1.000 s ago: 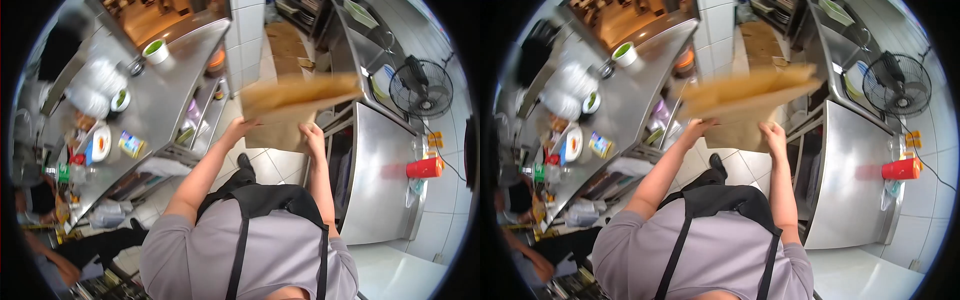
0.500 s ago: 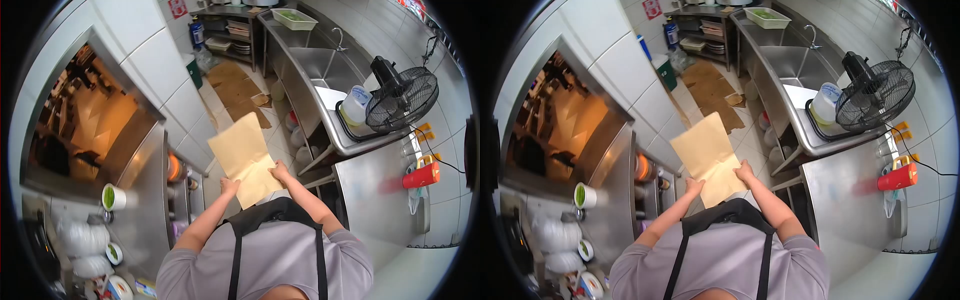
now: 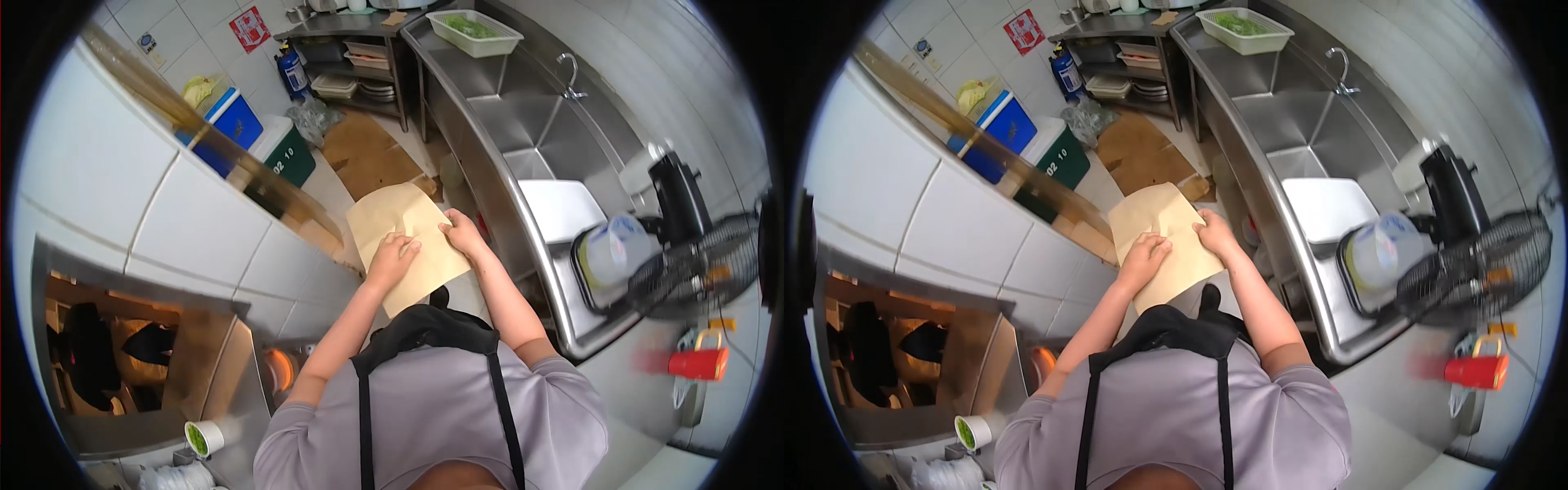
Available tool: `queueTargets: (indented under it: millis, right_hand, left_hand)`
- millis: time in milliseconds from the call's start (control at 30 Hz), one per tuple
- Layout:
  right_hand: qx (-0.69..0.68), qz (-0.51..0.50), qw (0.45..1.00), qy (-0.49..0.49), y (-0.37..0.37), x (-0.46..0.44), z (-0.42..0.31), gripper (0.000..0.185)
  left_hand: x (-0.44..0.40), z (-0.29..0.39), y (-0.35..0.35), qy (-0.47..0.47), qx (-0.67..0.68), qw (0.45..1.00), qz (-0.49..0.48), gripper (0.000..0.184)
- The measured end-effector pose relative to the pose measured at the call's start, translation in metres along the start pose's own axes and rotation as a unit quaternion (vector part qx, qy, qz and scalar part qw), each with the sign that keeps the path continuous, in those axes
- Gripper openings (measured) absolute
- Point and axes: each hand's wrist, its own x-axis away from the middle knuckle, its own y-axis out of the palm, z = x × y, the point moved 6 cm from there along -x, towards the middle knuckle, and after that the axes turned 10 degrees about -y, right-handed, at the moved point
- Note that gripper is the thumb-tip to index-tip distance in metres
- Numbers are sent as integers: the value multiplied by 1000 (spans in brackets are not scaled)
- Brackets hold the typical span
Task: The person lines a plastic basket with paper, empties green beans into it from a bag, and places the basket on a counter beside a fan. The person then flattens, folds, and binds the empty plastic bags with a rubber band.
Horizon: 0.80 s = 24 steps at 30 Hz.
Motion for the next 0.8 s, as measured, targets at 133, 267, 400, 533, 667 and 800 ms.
queueTargets:
  millis: [133, 267, 400, 533, 667, 800]
  right_hand:
    - [-60, -33, 998, 12, -2, -112, -11, 31]
    - [-96, -12, 986, -139, 2, -194, -47, 46]
    - [-298, 2, 948, -109, 11, -265, -52, 42]
    - [-202, -129, 966, -99, 55, -330, -55, 26]
    - [132, -33, 966, -221, 63, -419, -97, 29]
    - [231, -40, 944, -232, 81, -516, -117, 36]
  left_hand:
    - [-89, 34, -51, -91, -39, 994, -41, 42]
    - [-151, -8, -89, -126, 111, 986, -8, 40]
    - [-212, -34, -131, -160, 442, 883, 13, 39]
    - [-291, -75, -151, -140, 477, 867, 30, 40]
    - [-390, -83, -165, -126, 443, 886, 45, 37]
    - [-479, -86, -207, -138, 330, 931, 67, 36]
